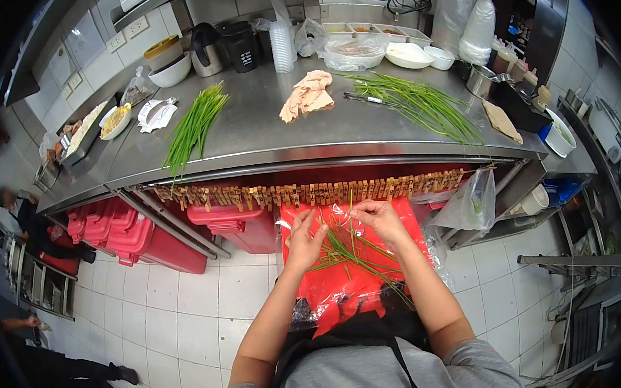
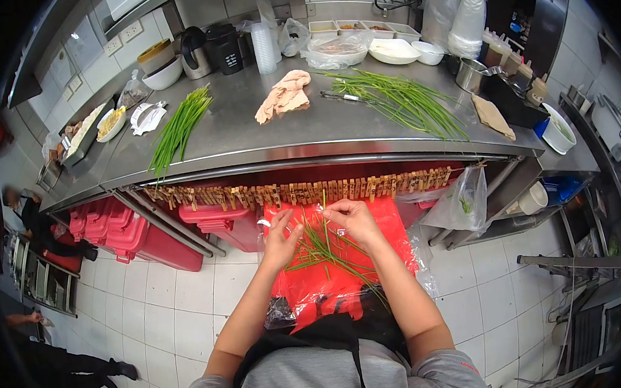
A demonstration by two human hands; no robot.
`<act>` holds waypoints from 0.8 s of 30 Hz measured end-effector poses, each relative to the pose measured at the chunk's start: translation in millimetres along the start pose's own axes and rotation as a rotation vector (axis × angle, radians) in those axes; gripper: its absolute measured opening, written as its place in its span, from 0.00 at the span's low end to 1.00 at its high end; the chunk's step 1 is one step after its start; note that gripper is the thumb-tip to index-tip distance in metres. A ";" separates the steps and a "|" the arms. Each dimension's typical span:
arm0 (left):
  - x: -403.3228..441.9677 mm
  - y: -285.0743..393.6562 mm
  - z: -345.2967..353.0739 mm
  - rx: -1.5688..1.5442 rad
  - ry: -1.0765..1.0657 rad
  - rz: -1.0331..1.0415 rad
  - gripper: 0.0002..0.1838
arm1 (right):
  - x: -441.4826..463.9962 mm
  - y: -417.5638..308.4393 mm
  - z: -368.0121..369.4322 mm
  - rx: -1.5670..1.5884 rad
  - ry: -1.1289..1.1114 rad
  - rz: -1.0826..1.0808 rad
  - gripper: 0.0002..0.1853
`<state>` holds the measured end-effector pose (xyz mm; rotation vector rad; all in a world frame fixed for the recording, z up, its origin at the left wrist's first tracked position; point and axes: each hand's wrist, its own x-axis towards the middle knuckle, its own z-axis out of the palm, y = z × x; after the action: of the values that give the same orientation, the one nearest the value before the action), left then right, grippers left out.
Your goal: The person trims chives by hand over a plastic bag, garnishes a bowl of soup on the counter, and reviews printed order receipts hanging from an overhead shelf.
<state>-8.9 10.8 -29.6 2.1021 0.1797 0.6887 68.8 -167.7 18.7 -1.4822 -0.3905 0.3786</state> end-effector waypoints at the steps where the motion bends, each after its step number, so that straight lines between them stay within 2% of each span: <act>1: -1.6 3.2 3.9 0.193 0.088 0.079 0.12 | -0.2 -1.5 -0.3 0.022 -0.012 -0.013 0.07; 4: 0.1 22.1 5.6 -0.688 -0.234 -0.229 0.13 | -1.8 -4.4 9.2 -0.024 -0.006 -0.139 0.06; 7: 2.7 25.4 4.9 -0.864 -0.453 -0.302 0.12 | -2.5 -3.8 19.7 -0.033 -0.003 -0.118 0.04; 10: 1.5 30.6 -5.1 -0.884 -0.467 -0.407 0.12 | -3.0 -9.9 19.4 0.033 0.048 -0.171 0.05; 16: -14.0 13.3 -11.5 -0.886 -0.445 -0.442 0.12 | 3.3 -19.9 10.3 0.090 0.136 -0.291 0.04; 19: -17.4 8.7 -11.7 -0.944 -0.421 -0.454 0.11 | 0.9 -23.5 14.4 0.043 0.107 -0.359 0.04; 22: -13.2 13.1 -14.3 -1.022 -0.366 -0.504 0.10 | -9.4 -35.0 24.6 -0.160 -0.007 -0.579 0.03; 23: -11.2 7.4 -12.1 -1.036 -0.349 -0.528 0.09 | -12.9 -42.5 32.8 -0.168 -0.061 -0.647 0.02; 24: -10.4 -3.5 -5.5 -1.048 -0.332 -0.551 0.09 | -15.1 -48.8 42.3 -0.050 -0.107 -0.592 0.02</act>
<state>-20.1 13.0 -34.1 1.0453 0.1528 0.0328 35.8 -140.3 69.2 -1.3238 -0.8998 -0.0265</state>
